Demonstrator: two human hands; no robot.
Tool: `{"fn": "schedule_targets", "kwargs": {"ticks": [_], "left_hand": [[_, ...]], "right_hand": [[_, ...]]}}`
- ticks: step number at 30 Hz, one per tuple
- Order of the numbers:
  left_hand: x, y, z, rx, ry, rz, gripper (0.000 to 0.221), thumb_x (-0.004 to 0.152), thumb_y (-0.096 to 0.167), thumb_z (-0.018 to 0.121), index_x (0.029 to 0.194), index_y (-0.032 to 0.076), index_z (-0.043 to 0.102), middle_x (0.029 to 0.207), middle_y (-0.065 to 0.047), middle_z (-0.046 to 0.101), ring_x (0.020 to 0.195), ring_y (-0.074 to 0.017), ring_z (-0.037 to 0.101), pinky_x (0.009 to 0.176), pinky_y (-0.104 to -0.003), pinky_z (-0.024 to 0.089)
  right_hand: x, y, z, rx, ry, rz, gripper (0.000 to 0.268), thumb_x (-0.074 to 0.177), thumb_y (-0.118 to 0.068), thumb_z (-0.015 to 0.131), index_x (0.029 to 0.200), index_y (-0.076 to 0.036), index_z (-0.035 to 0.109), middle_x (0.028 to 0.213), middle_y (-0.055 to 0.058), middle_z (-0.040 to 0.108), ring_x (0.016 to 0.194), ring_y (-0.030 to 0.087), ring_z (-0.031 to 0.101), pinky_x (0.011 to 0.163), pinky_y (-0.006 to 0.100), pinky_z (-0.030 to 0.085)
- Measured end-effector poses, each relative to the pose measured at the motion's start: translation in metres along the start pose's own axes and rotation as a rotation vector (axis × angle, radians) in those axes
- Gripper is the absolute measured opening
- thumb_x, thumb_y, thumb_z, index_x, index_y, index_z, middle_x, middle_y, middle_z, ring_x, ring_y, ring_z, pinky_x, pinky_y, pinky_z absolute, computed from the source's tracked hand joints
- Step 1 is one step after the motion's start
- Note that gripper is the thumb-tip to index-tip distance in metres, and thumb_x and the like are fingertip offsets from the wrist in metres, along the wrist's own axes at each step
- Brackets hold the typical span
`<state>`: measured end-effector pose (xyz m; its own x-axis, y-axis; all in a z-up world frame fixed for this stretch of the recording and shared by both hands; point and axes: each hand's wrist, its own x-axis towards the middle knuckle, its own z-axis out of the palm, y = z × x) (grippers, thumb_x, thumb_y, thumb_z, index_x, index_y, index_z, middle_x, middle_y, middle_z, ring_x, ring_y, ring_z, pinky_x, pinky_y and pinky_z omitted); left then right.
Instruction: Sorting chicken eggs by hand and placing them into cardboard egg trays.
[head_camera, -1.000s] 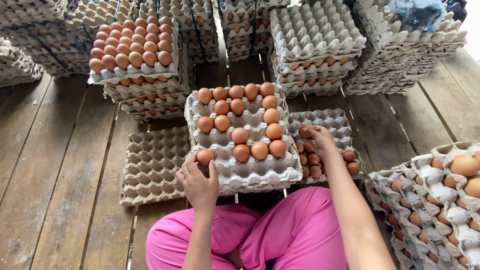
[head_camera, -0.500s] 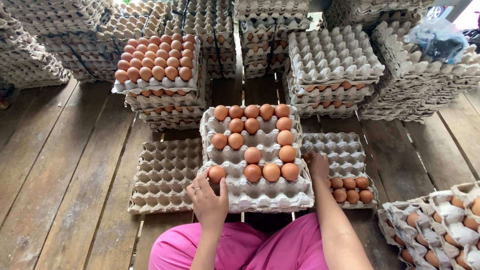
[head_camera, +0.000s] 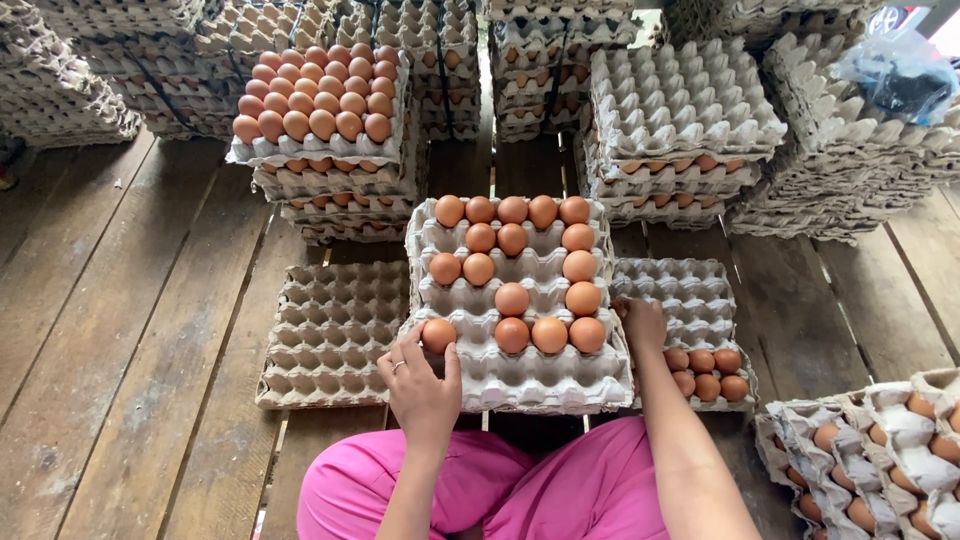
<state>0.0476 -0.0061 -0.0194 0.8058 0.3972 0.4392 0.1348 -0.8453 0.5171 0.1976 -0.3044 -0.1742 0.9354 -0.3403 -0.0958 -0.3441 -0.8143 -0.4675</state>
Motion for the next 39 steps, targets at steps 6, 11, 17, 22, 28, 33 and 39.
{"fn": "schedule_targets", "kwargs": {"ticks": [6,11,17,22,28,33,39], "left_hand": [[0.000,0.000,-0.001,0.011,-0.005,0.006,0.046,0.075,0.026,0.062,0.115,0.007,0.048,0.107,-0.010,0.053,0.095,-0.0291,0.045,0.069,-0.038,0.048],[0.003,0.005,-0.007,0.004,0.001,0.008,0.049,0.075,0.024,0.062,0.120,0.013,0.048,0.110,-0.007,0.053,0.095,-0.0276,0.045,0.070,-0.036,0.048],[0.000,0.001,-0.001,-0.033,0.036,0.009,0.043,0.078,0.029,0.061,0.119,0.020,0.055,0.105,-0.005,0.054,0.093,-0.0267,0.047,0.074,-0.038,0.048],[-0.002,-0.005,0.003,-0.071,0.074,0.018,0.040,0.081,0.036,0.060,0.119,0.023,0.057,0.102,-0.005,0.056,0.095,-0.0259,0.049,0.081,-0.040,0.045],[0.005,-0.016,-0.007,-0.420,-0.057,-0.082,0.040,0.080,0.029,0.064,0.119,0.024,0.056,0.109,-0.002,0.057,0.098,-0.0238,0.049,0.087,-0.035,0.042],[0.008,-0.010,-0.043,-1.123,-0.212,-0.298,0.041,0.088,0.020,0.052,0.129,0.016,0.048,0.111,-0.007,0.054,0.102,-0.0150,0.048,0.091,-0.031,0.040],[-0.008,-0.031,-0.034,-1.866,-0.377,-0.473,0.049,0.088,0.025,0.047,0.130,0.003,0.040,0.114,-0.015,0.055,0.103,-0.0206,0.054,0.090,-0.033,0.044]], "right_hand": [[0.039,-0.014,-0.020,0.517,0.346,-0.242,0.019,0.084,-0.014,0.057,0.100,-0.008,0.064,0.081,0.004,0.062,0.066,0.014,0.054,0.061,0.026,0.044],[-0.046,-0.108,-0.132,0.671,0.267,-0.417,0.018,0.084,-0.009,0.058,0.101,-0.006,0.063,0.088,0.005,0.059,0.073,0.011,0.052,0.066,0.023,0.044],[-0.134,-0.153,-0.153,0.343,0.108,-0.930,0.027,0.067,-0.015,0.068,0.094,-0.013,0.066,0.091,0.002,0.065,0.088,0.019,0.055,0.080,0.030,0.044],[-0.161,-0.163,-0.118,-0.038,0.185,-1.115,0.033,0.071,-0.037,0.066,0.100,-0.022,0.064,0.094,-0.001,0.063,0.092,0.020,0.052,0.080,0.033,0.041],[-0.157,-0.165,-0.092,-0.213,0.316,-0.929,0.042,0.067,-0.042,0.067,0.104,-0.024,0.061,0.089,-0.002,0.062,0.092,0.018,0.047,0.081,0.033,0.036],[-0.172,-0.167,-0.117,0.383,0.063,-0.722,0.055,0.058,-0.034,0.078,0.110,-0.027,0.059,0.092,-0.009,0.067,0.096,0.014,0.048,0.083,0.026,0.036],[-0.187,-0.152,-0.125,1.652,-0.688,-0.363,0.045,0.074,-0.008,0.063,0.116,0.002,0.048,0.104,0.018,0.060,0.088,0.027,0.063,0.073,0.039,0.056]]}}
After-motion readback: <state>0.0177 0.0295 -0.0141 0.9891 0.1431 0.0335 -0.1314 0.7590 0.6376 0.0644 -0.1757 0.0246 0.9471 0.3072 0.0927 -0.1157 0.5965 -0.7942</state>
